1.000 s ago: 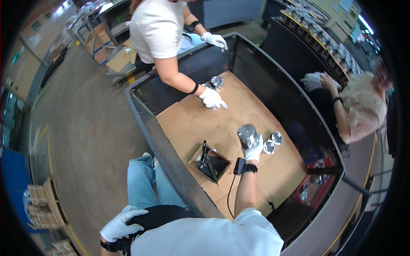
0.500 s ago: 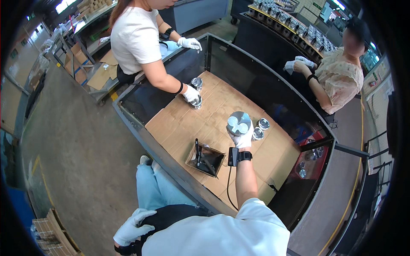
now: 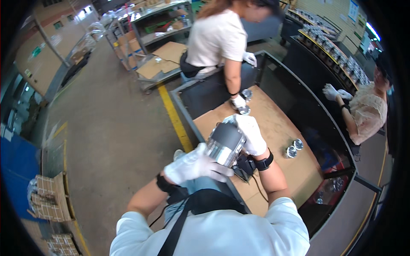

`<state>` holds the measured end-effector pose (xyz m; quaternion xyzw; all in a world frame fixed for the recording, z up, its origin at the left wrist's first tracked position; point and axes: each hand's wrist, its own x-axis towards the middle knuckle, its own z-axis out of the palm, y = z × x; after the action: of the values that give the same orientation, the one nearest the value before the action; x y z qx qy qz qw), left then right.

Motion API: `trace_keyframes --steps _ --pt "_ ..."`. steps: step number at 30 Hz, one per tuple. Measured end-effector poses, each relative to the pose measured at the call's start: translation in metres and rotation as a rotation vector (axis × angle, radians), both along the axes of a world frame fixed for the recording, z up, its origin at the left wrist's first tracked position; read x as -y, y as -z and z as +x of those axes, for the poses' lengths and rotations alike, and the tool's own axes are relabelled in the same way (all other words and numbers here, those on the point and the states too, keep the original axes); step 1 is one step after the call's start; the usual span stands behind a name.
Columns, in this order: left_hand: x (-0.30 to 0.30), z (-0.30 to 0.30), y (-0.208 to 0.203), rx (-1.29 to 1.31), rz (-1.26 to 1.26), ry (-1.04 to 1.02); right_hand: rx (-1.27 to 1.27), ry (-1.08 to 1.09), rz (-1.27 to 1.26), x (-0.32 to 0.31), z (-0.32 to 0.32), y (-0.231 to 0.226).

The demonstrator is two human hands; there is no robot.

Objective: Inspecting metal engine pistons and arranging them into a large metal shipping container with cardboard layers.

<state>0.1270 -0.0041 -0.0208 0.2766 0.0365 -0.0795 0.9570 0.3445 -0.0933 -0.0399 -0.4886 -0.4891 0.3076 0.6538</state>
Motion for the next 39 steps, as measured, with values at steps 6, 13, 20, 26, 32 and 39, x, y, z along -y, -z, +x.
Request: trace_keyframes --steps 6,13,20,26,32,39 --pt "-0.003 -0.039 -0.002 0.189 0.242 -0.456 -0.096 -0.243 0.042 -0.032 -0.048 -0.056" --pt "-0.025 -0.083 -0.01 0.06 0.984 -1.156 0.404 -0.198 0.126 -0.025 -0.107 -0.062" --pt "-0.033 -0.122 -0.004 0.033 1.921 -1.768 0.574 -0.114 0.184 -0.036 -0.169 -0.085" --pt "-0.035 -0.148 -0.007 0.049 2.328 -1.819 0.781 0.025 0.275 -0.053 -0.204 -0.082" --pt "-0.026 -0.16 -0.011 0.059 2.089 -1.58 0.369 -0.017 0.309 -0.059 -0.201 -0.057" --pt "-0.012 -0.144 -0.034 0.26 0.051 -0.764 0.308 -0.184 0.273 -0.058 -0.178 -0.06"
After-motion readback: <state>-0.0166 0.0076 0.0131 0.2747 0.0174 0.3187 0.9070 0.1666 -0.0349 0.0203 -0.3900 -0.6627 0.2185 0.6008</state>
